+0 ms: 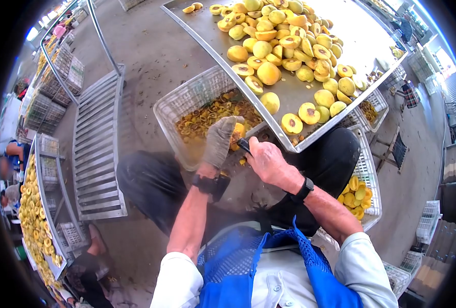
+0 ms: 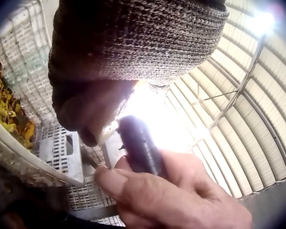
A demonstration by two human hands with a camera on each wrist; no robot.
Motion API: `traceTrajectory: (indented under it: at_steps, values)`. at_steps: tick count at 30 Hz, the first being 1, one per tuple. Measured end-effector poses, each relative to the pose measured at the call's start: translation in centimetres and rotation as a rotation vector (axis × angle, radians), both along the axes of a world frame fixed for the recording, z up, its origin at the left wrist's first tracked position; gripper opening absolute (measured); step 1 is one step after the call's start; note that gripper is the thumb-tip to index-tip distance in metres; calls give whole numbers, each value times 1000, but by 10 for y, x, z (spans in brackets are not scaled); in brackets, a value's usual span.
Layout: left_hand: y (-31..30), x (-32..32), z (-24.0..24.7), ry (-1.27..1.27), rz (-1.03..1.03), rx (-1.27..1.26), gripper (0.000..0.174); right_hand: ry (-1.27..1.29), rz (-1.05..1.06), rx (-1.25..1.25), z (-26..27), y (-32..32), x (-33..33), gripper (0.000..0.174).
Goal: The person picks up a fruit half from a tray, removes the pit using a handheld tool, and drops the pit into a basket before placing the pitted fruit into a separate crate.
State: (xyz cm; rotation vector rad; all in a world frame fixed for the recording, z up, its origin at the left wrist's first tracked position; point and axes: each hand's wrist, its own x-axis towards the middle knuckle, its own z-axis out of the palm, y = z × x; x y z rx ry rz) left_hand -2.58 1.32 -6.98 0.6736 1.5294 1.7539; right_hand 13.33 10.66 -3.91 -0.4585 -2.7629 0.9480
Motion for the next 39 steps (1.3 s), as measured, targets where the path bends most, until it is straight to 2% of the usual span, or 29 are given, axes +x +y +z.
traceTrajectory:
  at_steps: [3,5,6,8,12,14,16,18,20,22,23,25,26,28,29,31,32,36,38,39]
  values:
    - [0,3,-7,11,1,41,43,-97,32,-76,3,5,2,23]
    - [-1,6,-7,21,-12,60,43,-138,67,-293,-3,11,1,28]
    - [-1,5,-6,19,-25,35,43,-139,66,-293,-6,15,0,28]
    - [-3,7,-6,15,-41,6,43,-265,84,-470,-8,18,0,32]
    - [-2,9,-9,-17,-59,-5,44,-163,76,-380,-18,10,9,32]
    - [-2,8,-18,-60,-84,-14,45,-149,50,-180,-12,3,14,34]
    - [-1,5,-29,6,-74,-35,47,-78,67,-172,-20,5,12,37]
    - [-2,8,-25,-34,-77,-47,48,-264,51,-620,-5,2,8,37]
    - [1,7,-15,-66,-81,-49,49,-260,6,-610,-8,1,5,38]
    - [1,7,-9,-13,-38,27,38,-153,37,-507,-8,2,1,37]
    - [1,9,-9,-148,-25,15,40,-151,42,-507,-8,2,-1,37]
    - [-1,7,-12,-146,-20,-9,41,-212,6,-814,-8,-3,0,28]
    - [-2,7,-15,-148,-18,-30,42,-213,5,-818,-7,-3,1,28]
    - [-3,8,-20,-130,-29,-7,43,-366,-114,-1300,-6,-1,2,28]
    - [-3,7,-23,-106,-35,23,44,-371,-112,-1298,-6,-1,3,28]
    - [-4,7,-27,-80,-44,15,50,-298,-106,-1591,-9,-4,5,30]
    - [-4,6,-28,-50,-61,8,55,-298,-105,-1591,-10,-5,5,30]
    - [-6,6,-28,-40,-46,5,56,-270,-115,-1714,-18,-7,3,32]
    - [-3,6,-35,-219,-7,61,56,-246,-99,-1748,-19,-7,2,32]
    - [-3,5,-37,-218,-6,61,56,-241,-119,-1754,-19,-9,1,33]
